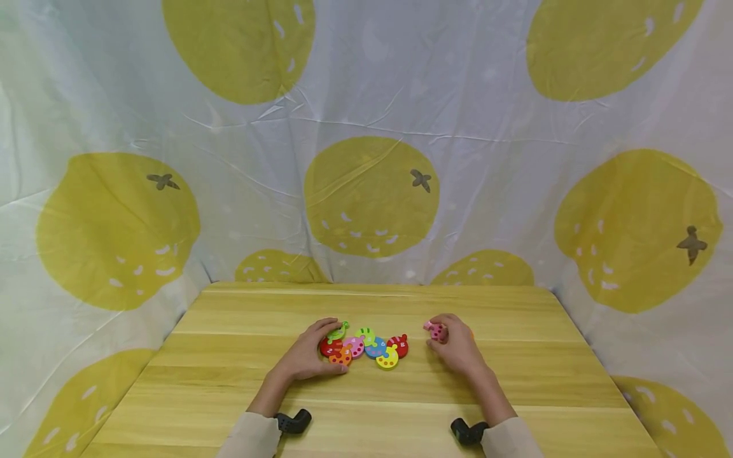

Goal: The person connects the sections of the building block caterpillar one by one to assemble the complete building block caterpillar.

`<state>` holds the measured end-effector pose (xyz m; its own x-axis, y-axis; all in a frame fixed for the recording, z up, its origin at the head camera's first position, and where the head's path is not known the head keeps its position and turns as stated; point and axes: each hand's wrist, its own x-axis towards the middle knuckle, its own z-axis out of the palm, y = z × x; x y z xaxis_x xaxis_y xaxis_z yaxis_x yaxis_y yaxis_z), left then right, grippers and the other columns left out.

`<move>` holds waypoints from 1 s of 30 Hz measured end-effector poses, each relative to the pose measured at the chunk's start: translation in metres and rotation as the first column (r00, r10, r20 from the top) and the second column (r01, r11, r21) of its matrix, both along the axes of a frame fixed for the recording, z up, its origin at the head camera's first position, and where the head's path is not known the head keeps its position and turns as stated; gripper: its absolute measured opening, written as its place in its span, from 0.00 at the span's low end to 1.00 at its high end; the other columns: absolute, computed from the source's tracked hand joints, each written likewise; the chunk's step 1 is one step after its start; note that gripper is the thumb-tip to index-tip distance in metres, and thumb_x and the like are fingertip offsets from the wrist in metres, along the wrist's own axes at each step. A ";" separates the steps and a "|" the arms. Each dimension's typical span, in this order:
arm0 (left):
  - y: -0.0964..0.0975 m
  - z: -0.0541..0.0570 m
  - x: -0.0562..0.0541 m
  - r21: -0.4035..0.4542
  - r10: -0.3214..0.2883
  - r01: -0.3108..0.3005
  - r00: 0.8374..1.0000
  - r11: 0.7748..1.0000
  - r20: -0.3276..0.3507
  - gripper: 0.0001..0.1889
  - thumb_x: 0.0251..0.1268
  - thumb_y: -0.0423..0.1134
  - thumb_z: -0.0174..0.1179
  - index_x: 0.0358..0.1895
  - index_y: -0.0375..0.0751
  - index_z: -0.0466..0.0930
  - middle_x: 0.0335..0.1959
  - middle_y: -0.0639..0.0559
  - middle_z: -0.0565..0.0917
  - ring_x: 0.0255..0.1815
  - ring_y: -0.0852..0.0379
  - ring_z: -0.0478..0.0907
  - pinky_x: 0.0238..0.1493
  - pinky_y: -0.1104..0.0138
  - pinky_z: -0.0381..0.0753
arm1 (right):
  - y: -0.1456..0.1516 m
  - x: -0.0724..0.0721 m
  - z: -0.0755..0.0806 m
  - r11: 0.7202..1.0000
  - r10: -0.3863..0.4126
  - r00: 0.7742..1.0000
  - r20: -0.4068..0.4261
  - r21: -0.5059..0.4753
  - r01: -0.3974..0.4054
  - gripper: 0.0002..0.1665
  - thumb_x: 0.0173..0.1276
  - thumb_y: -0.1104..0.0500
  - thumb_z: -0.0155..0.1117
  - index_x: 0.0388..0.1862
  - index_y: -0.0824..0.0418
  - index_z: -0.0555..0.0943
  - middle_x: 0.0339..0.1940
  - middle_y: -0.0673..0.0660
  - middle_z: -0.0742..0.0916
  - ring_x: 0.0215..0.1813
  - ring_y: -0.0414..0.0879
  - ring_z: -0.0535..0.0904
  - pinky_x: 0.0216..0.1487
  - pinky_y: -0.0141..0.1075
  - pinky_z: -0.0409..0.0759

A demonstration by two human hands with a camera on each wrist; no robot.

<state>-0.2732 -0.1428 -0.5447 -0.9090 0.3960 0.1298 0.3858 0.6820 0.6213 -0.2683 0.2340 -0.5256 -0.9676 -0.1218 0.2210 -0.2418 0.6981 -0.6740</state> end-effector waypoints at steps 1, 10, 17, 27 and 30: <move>0.000 0.000 0.000 0.002 0.001 -0.001 1.000 1.000 0.000 0.53 0.42 0.68 0.77 0.75 0.54 0.71 0.78 0.51 0.67 0.79 0.39 0.63 0.73 0.37 0.67 | 0.001 0.000 0.000 1.000 -0.008 1.000 0.006 0.011 0.007 0.28 0.61 0.64 0.78 0.59 0.67 0.82 0.57 0.65 0.83 0.37 0.45 0.77 0.36 0.30 0.76; 0.001 0.000 0.000 0.013 0.017 -0.017 1.000 1.000 0.001 0.53 0.41 0.68 0.78 0.75 0.54 0.71 0.78 0.50 0.67 0.79 0.40 0.63 0.72 0.37 0.68 | 0.001 -0.001 -0.002 0.998 -0.039 0.992 0.118 0.057 0.033 0.31 0.63 0.62 0.76 0.64 0.68 0.79 0.32 0.57 0.78 0.32 0.44 0.70 0.31 0.33 0.67; 0.001 0.000 0.000 0.025 0.016 -0.016 1.000 1.000 0.013 0.53 0.41 0.68 0.78 0.75 0.52 0.71 0.79 0.49 0.66 0.79 0.39 0.63 0.72 0.38 0.68 | -0.001 0.000 -0.003 0.997 -0.031 0.993 0.115 0.070 0.023 0.22 0.64 0.63 0.74 0.56 0.65 0.83 0.27 0.55 0.76 0.28 0.44 0.68 0.29 0.32 0.65; -0.001 0.000 -0.002 0.012 -0.004 0.004 1.000 1.000 0.014 0.53 0.44 0.67 0.76 0.76 0.50 0.69 0.81 0.50 0.64 0.84 0.42 0.54 0.76 0.37 0.62 | -0.004 0.002 0.000 0.997 -0.045 0.995 0.090 0.066 0.039 0.17 0.66 0.63 0.73 0.53 0.65 0.84 0.25 0.53 0.76 0.30 0.44 0.69 0.30 0.32 0.65; -0.001 -0.001 -0.002 0.009 -0.011 0.010 1.000 1.000 0.011 0.53 0.44 0.67 0.76 0.76 0.49 0.69 0.81 0.49 0.64 0.84 0.41 0.55 0.76 0.37 0.62 | -0.004 0.002 -0.001 0.998 -0.043 0.994 0.100 0.052 0.038 0.16 0.66 0.63 0.73 0.52 0.64 0.85 0.26 0.53 0.77 0.30 0.44 0.69 0.30 0.32 0.66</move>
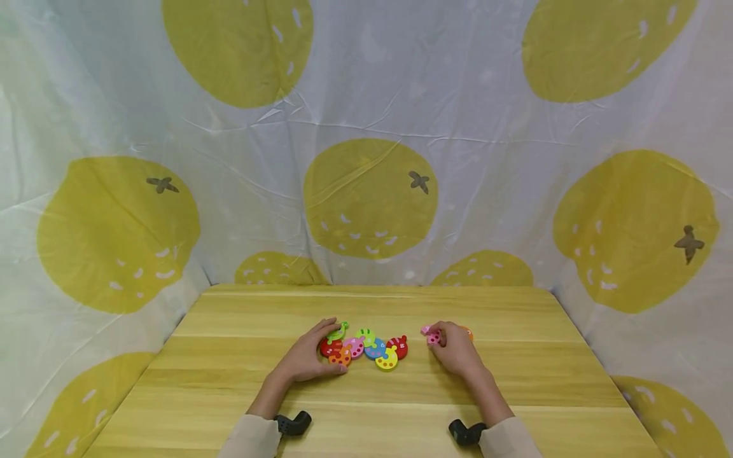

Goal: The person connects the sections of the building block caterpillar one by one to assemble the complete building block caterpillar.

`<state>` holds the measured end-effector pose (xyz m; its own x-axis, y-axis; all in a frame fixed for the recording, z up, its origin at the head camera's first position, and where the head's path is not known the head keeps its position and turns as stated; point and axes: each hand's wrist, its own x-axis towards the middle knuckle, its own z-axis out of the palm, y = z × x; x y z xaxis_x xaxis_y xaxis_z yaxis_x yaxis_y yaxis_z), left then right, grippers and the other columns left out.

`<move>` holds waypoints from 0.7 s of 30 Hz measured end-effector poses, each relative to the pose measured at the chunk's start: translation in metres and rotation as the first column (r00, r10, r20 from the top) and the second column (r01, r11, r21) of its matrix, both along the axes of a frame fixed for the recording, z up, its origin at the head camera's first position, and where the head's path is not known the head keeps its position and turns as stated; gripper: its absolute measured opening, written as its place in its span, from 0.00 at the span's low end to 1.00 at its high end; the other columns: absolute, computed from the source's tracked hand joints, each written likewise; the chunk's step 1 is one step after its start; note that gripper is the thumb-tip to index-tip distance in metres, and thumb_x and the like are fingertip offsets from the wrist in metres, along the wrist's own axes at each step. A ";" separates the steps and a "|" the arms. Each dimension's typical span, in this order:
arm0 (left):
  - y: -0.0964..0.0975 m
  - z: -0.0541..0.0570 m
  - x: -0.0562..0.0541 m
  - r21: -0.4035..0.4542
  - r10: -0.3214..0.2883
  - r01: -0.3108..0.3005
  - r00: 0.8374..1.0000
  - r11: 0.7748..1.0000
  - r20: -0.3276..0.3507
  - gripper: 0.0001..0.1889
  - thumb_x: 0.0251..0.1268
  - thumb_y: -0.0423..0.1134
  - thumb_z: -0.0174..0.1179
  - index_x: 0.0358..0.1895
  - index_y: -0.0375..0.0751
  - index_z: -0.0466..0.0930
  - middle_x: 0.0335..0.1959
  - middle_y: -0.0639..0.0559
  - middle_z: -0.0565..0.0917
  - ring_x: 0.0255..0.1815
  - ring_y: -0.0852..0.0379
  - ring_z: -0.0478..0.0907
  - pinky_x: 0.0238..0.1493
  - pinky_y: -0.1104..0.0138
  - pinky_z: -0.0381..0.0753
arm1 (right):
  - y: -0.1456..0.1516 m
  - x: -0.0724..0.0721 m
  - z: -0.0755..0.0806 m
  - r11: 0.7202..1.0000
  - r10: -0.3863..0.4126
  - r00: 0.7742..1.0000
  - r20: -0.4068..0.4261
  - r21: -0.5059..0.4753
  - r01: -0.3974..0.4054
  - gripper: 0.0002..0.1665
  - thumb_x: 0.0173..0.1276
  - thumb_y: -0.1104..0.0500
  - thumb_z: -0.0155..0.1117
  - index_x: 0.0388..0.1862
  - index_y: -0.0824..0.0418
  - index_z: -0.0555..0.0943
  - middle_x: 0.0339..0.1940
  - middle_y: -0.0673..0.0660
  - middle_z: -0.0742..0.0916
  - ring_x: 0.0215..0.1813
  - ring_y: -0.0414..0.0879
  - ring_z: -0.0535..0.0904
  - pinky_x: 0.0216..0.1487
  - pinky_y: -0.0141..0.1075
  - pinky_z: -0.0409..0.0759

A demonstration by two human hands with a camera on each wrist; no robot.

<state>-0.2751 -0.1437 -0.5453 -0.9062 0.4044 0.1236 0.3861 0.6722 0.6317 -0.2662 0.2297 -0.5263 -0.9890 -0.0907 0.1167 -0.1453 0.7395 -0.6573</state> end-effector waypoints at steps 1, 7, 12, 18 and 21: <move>0.000 0.000 0.000 -0.002 -0.002 0.002 1.000 1.000 0.000 0.53 0.44 0.67 0.76 0.76 0.49 0.69 0.81 0.50 0.64 0.84 0.41 0.55 0.76 0.37 0.61 | 0.000 0.000 0.000 1.000 0.001 1.000 0.004 -0.006 -0.001 0.16 0.66 0.63 0.73 0.52 0.64 0.85 0.27 0.53 0.77 0.31 0.44 0.70 0.30 0.32 0.67; -0.001 -0.001 0.001 -0.019 -0.003 0.002 1.000 1.000 -0.010 0.52 0.45 0.67 0.76 0.76 0.50 0.69 0.80 0.52 0.65 0.84 0.42 0.54 0.77 0.38 0.61 | -0.001 0.003 -0.001 0.999 0.029 1.000 0.004 -0.039 -0.029 0.16 0.68 0.63 0.72 0.54 0.62 0.85 0.31 0.53 0.84 0.33 0.43 0.75 0.33 0.30 0.73; -0.001 -0.001 0.001 -0.013 -0.002 0.002 1.000 1.000 -0.015 0.52 0.45 0.66 0.76 0.75 0.49 0.70 0.80 0.52 0.66 0.84 0.41 0.55 0.76 0.36 0.61 | -0.004 0.006 0.001 0.996 0.055 0.998 -0.001 -0.066 -0.055 0.17 0.69 0.63 0.71 0.56 0.60 0.84 0.37 0.52 0.86 0.36 0.43 0.77 0.34 0.30 0.76; 0.000 0.001 0.002 -0.015 -0.007 0.007 1.000 1.000 -0.018 0.51 0.45 0.64 0.76 0.75 0.50 0.70 0.80 0.52 0.66 0.84 0.42 0.54 0.77 0.36 0.59 | -0.010 0.007 0.003 0.993 0.090 0.996 0.001 -0.078 -0.090 0.18 0.69 0.63 0.71 0.57 0.56 0.84 0.40 0.52 0.85 0.38 0.44 0.76 0.37 0.30 0.76; 0.001 0.002 0.003 -0.010 -0.013 0.013 1.000 1.000 -0.020 0.51 0.45 0.64 0.76 0.75 0.49 0.70 0.80 0.51 0.66 0.84 0.41 0.54 0.77 0.35 0.58 | -0.014 0.006 0.004 0.989 0.118 0.993 0.007 -0.086 -0.116 0.19 0.69 0.64 0.71 0.58 0.55 0.84 0.41 0.52 0.84 0.39 0.45 0.76 0.38 0.30 0.76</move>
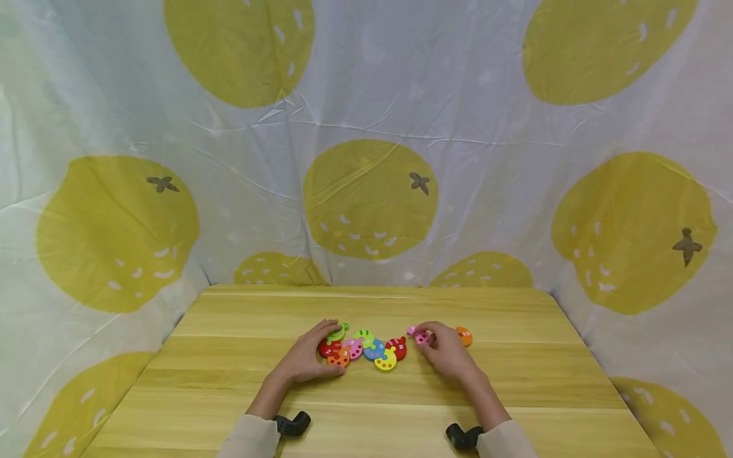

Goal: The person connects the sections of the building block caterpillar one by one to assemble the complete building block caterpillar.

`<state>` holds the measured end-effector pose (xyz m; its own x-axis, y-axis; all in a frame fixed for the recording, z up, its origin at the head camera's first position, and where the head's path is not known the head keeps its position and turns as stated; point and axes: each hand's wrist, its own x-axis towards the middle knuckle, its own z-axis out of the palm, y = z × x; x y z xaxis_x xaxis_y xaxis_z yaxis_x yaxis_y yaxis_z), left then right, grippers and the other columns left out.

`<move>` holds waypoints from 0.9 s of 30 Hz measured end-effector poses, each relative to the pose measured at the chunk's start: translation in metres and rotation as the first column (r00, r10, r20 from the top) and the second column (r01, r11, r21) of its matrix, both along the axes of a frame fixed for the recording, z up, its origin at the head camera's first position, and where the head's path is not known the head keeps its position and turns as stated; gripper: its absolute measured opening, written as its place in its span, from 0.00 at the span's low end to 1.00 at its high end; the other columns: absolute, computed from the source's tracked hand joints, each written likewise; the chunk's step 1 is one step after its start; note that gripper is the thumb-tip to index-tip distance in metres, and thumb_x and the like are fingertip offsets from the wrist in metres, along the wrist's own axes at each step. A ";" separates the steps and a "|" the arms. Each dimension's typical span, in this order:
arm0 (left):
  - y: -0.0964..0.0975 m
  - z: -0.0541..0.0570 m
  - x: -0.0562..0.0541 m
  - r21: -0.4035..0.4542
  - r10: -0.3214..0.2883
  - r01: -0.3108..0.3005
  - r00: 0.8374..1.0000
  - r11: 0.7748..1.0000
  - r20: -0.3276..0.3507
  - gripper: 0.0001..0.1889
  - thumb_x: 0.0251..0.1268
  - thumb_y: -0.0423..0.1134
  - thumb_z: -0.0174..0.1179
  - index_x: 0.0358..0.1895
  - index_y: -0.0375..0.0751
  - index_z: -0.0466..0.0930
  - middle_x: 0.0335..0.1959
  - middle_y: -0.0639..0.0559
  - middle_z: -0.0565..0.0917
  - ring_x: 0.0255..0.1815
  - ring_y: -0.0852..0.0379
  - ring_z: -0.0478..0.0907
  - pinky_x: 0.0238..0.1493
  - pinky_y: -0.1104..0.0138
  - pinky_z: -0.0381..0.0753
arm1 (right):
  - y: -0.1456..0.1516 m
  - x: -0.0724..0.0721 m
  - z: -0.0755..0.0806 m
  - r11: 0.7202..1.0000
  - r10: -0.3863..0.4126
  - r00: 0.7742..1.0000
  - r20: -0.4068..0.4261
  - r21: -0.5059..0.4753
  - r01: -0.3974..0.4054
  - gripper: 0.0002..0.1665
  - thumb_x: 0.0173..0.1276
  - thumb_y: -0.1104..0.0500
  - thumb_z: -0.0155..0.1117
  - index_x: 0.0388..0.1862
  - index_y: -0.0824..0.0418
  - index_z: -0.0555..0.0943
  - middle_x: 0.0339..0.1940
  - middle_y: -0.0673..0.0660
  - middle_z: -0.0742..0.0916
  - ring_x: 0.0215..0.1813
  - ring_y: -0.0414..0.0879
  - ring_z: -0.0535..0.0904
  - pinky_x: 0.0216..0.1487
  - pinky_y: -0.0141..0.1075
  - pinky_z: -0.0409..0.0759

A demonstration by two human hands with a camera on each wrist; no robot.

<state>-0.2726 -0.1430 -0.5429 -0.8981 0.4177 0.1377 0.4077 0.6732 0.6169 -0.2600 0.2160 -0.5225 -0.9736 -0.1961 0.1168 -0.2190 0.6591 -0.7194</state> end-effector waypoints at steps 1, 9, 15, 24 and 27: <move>0.000 0.000 0.000 -0.001 -0.001 0.001 1.000 1.000 0.000 0.51 0.45 0.64 0.76 0.75 0.49 0.70 0.80 0.51 0.66 0.84 0.41 0.54 0.77 0.35 0.58 | -0.001 0.000 0.000 1.000 0.008 1.000 0.005 -0.004 -0.008 0.19 0.69 0.64 0.71 0.59 0.55 0.83 0.42 0.52 0.85 0.40 0.45 0.76 0.38 0.30 0.77; -0.002 0.002 -0.001 -0.011 -0.026 0.026 1.000 1.000 0.010 0.50 0.47 0.64 0.75 0.76 0.51 0.69 0.82 0.49 0.62 0.84 0.40 0.53 0.76 0.34 0.59 | -0.010 -0.004 -0.001 0.999 0.053 0.999 0.007 -0.015 -0.052 0.20 0.71 0.63 0.69 0.61 0.55 0.83 0.44 0.51 0.85 0.41 0.45 0.76 0.37 0.29 0.76; -0.003 0.003 0.000 -0.004 -0.035 0.035 0.999 0.999 0.025 0.50 0.48 0.62 0.74 0.77 0.50 0.69 0.82 0.49 0.61 0.85 0.40 0.52 0.76 0.34 0.58 | -0.013 -0.008 -0.005 0.995 0.099 0.995 -0.032 0.005 -0.099 0.20 0.72 0.65 0.67 0.62 0.56 0.83 0.49 0.53 0.86 0.42 0.44 0.77 0.39 0.30 0.77; -0.005 0.003 0.000 -0.010 -0.045 0.045 0.999 0.999 0.027 0.50 0.49 0.62 0.73 0.77 0.48 0.68 0.83 0.49 0.60 0.85 0.40 0.52 0.76 0.34 0.58 | -0.014 -0.012 -0.010 0.992 0.122 0.991 -0.045 0.041 -0.120 0.22 0.71 0.66 0.68 0.62 0.57 0.83 0.49 0.52 0.86 0.40 0.43 0.76 0.41 0.30 0.78; -0.005 0.003 0.000 -0.006 -0.049 0.049 0.998 0.999 0.031 0.50 0.49 0.61 0.73 0.77 0.47 0.68 0.83 0.48 0.60 0.85 0.40 0.51 0.76 0.34 0.58 | -0.015 -0.013 -0.011 0.991 0.128 0.990 -0.052 0.047 -0.126 0.21 0.70 0.67 0.68 0.61 0.58 0.83 0.47 0.52 0.86 0.40 0.42 0.75 0.41 0.30 0.78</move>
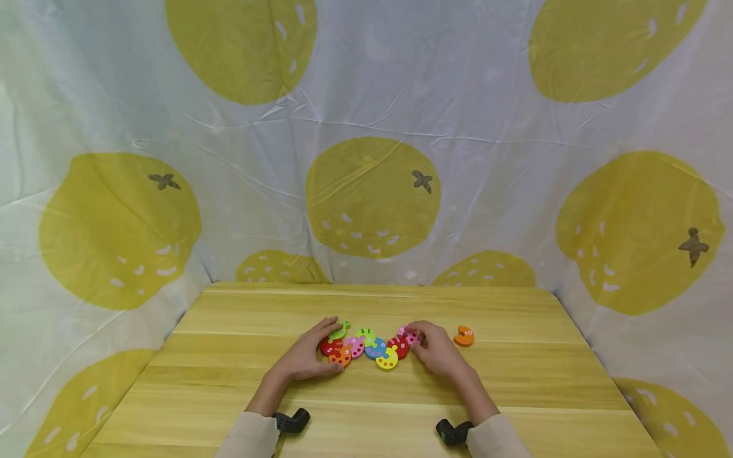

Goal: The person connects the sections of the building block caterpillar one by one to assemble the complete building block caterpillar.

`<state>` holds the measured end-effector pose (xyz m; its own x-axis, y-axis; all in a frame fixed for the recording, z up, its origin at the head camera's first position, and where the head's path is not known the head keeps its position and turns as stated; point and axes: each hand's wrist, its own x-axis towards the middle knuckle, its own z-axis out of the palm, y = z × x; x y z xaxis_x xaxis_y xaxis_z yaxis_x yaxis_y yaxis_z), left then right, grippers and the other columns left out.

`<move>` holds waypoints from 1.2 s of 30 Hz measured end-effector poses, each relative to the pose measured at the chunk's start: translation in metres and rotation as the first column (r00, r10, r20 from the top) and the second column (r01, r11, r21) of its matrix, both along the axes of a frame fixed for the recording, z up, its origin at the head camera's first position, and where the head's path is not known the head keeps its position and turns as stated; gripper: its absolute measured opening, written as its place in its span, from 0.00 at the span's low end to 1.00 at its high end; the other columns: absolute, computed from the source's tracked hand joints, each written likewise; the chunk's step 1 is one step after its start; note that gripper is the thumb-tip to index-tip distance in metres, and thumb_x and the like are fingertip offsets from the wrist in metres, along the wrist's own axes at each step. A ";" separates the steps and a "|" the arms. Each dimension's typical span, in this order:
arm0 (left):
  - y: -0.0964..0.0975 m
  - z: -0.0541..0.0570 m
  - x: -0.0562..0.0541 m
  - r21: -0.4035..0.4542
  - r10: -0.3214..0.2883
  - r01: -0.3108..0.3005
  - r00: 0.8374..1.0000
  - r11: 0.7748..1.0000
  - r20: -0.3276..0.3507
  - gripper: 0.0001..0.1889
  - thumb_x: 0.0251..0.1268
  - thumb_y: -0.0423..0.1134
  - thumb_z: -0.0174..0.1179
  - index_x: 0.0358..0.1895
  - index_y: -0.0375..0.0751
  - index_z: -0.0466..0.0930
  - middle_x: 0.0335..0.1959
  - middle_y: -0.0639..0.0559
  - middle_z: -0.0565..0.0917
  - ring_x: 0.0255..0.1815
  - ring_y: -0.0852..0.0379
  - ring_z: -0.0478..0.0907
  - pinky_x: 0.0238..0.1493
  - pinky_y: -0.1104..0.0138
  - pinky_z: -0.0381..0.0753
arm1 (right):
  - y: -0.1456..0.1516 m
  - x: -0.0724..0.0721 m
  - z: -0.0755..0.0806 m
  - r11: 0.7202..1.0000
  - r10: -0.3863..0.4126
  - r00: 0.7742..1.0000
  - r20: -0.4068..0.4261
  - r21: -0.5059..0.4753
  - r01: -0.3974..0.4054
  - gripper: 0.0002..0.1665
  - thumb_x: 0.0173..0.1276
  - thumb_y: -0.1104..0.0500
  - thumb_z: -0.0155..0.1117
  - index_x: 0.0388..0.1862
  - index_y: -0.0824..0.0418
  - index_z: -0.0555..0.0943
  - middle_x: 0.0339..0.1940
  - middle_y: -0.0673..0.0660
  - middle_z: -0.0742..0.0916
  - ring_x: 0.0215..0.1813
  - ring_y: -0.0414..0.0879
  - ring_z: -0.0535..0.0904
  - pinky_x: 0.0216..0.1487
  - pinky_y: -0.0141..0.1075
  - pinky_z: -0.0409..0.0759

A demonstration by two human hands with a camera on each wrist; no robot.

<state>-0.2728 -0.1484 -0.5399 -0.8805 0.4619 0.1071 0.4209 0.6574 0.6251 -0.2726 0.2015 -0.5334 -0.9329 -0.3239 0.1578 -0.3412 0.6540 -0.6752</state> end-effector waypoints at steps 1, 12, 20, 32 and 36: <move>0.000 0.000 0.000 -0.001 0.001 -0.001 1.000 1.000 0.002 0.50 0.49 0.61 0.73 0.77 0.47 0.68 0.83 0.48 0.60 0.85 0.40 0.51 0.76 0.34 0.57 | 0.000 0.000 0.000 1.000 0.001 1.000 -0.003 0.002 -0.001 0.21 0.70 0.67 0.68 0.61 0.58 0.83 0.47 0.52 0.85 0.40 0.42 0.75 0.41 0.30 0.78; 0.000 0.001 0.000 -0.004 -0.015 0.015 1.000 1.000 0.005 0.49 0.49 0.57 0.73 0.78 0.45 0.67 0.83 0.46 0.60 0.85 0.38 0.51 0.76 0.34 0.58 | -0.003 0.000 -0.001 0.999 -0.029 0.998 0.050 0.021 0.028 0.22 0.69 0.68 0.69 0.61 0.58 0.83 0.38 0.51 0.81 0.40 0.44 0.73 0.40 0.31 0.74; -0.001 -0.002 -0.002 0.008 -0.023 0.023 1.000 1.000 -0.012 0.50 0.45 0.55 0.74 0.77 0.45 0.68 0.82 0.45 0.60 0.83 0.38 0.54 0.75 0.33 0.60 | 0.005 0.010 0.006 0.995 -0.090 0.993 0.077 -0.044 0.093 0.24 0.69 0.64 0.71 0.63 0.59 0.81 0.39 0.53 0.81 0.39 0.44 0.74 0.40 0.31 0.76; 0.001 -0.001 0.000 0.028 0.017 -0.016 0.999 0.999 -0.027 0.51 0.41 0.57 0.77 0.75 0.45 0.71 0.80 0.45 0.64 0.80 0.38 0.60 0.73 0.37 0.66 | 0.051 0.022 0.011 0.984 -0.177 0.982 -0.066 -0.016 0.176 0.24 0.68 0.61 0.73 0.62 0.64 0.82 0.52 0.60 0.85 0.42 0.46 0.76 0.41 0.33 0.77; 0.001 -0.001 0.000 0.030 0.025 -0.024 0.999 0.999 -0.031 0.52 0.41 0.58 0.77 0.75 0.43 0.71 0.79 0.44 0.65 0.80 0.38 0.61 0.73 0.37 0.67 | 0.067 0.022 0.010 0.977 -0.210 0.971 -0.113 -0.002 0.211 0.26 0.66 0.60 0.75 0.61 0.66 0.82 0.51 0.62 0.85 0.45 0.49 0.80 0.43 0.35 0.80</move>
<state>-0.2723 -0.1469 -0.5411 -0.8877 0.4361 0.1479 0.4242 0.6493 0.6313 -0.2503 0.2688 -0.5237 -0.9568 -0.1241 0.2630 -0.2683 0.7259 -0.6334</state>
